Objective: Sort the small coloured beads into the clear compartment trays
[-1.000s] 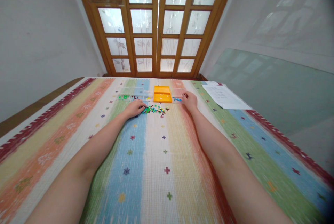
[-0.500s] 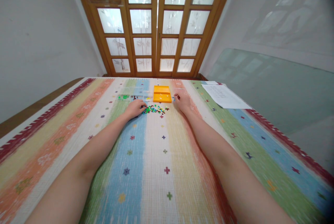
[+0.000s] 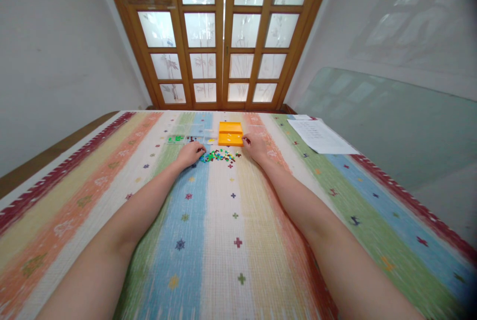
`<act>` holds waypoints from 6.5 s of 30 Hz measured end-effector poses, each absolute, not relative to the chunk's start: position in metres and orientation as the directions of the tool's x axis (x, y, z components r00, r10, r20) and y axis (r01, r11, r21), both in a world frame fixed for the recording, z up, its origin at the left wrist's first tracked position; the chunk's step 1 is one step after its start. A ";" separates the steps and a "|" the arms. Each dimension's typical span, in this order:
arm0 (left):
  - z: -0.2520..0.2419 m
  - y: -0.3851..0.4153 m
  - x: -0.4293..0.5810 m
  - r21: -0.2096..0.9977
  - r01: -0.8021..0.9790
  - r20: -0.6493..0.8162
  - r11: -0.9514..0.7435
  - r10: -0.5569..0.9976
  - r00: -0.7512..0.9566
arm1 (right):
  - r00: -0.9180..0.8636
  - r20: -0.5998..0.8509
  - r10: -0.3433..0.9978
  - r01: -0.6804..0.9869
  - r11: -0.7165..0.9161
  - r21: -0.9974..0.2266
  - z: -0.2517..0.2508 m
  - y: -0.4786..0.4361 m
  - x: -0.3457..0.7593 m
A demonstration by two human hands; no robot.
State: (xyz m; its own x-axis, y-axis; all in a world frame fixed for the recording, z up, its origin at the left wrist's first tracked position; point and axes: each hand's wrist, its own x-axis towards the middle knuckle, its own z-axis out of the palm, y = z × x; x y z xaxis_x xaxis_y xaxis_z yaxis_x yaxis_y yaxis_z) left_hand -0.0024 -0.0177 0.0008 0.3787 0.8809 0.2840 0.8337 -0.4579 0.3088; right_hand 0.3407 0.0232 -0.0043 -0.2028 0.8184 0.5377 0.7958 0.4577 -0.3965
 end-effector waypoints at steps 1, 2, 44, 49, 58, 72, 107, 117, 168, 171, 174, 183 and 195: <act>0.000 -0.017 -0.004 0.309 0.832 0.285 -0.462 0.879 0.382 | -0.207 0.540 0.815 0.797 0.461 -0.390 -0.005 0.023 0.340; -0.001 -0.016 -0.005 0.310 0.829 0.287 -0.465 0.877 0.384 | -0.212 0.543 0.812 0.798 0.465 -0.384 -0.005 0.023 0.340; 0.007 -0.016 -0.011 0.413 0.760 0.261 -0.501 0.865 0.429 | -0.263 0.505 0.822 0.794 0.482 -0.371 0.000 0.016 0.335; 0.008 -0.020 -0.004 0.379 0.787 0.280 -0.486 0.871 0.403 | -0.263 0.515 0.816 0.798 0.484 -0.359 -0.004 0.019 0.337; 0.006 -0.014 -0.018 0.536 0.757 0.384 -0.372 0.907 0.174 | -0.260 0.505 0.823 0.796 0.478 -0.370 -0.002 0.017 0.335; 0.005 -0.010 -0.032 0.861 0.393 0.231 -0.324 0.936 0.266 | -0.278 0.510 0.814 0.783 0.500 -0.370 -0.002 0.015 0.334; 0.003 0.014 -0.075 0.983 -0.031 0.141 -0.183 0.842 -0.521 | -0.282 0.467 0.838 0.771 0.487 -0.409 0.018 -0.002 0.329; 0.000 0.014 -0.080 0.987 -0.046 0.102 -0.155 0.815 -0.570 | -0.285 0.464 0.839 0.767 0.490 -0.415 0.018 -0.002 0.330; -0.004 -0.006 -0.033 0.770 0.591 0.359 -0.240 0.929 -0.090 | -0.845 0.327 0.424 0.419 0.904 -0.089 0.008 -0.072 0.220; -0.006 -0.004 -0.034 0.750 0.606 0.375 -0.266 0.925 -0.057 | -0.851 0.328 0.411 0.406 0.910 -0.087 0.007 -0.071 0.219; -0.007 -0.004 -0.034 0.743 0.613 0.381 -0.270 0.923 -0.055 | -0.855 0.337 0.393 0.390 0.917 -0.082 0.006 -0.070 0.218; -0.004 -0.005 -0.034 0.739 0.622 0.363 -0.259 0.931 -0.044 | -0.813 0.397 0.426 0.407 0.903 -0.136 0.005 -0.063 0.225; -0.005 -0.005 -0.035 0.729 0.628 0.365 -0.270 0.931 -0.024 | -0.323 0.424 0.846 0.353 0.523 -0.775 0.003 -0.033 0.239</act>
State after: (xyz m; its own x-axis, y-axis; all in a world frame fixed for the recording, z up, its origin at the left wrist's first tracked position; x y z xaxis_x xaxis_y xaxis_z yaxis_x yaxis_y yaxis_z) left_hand -0.0347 -0.0053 -0.0048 -0.0237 0.9306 0.3654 0.6282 -0.2704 0.7295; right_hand 0.2386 -0.0333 0.0029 -0.3229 0.8462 0.4239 0.3534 0.5232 -0.7754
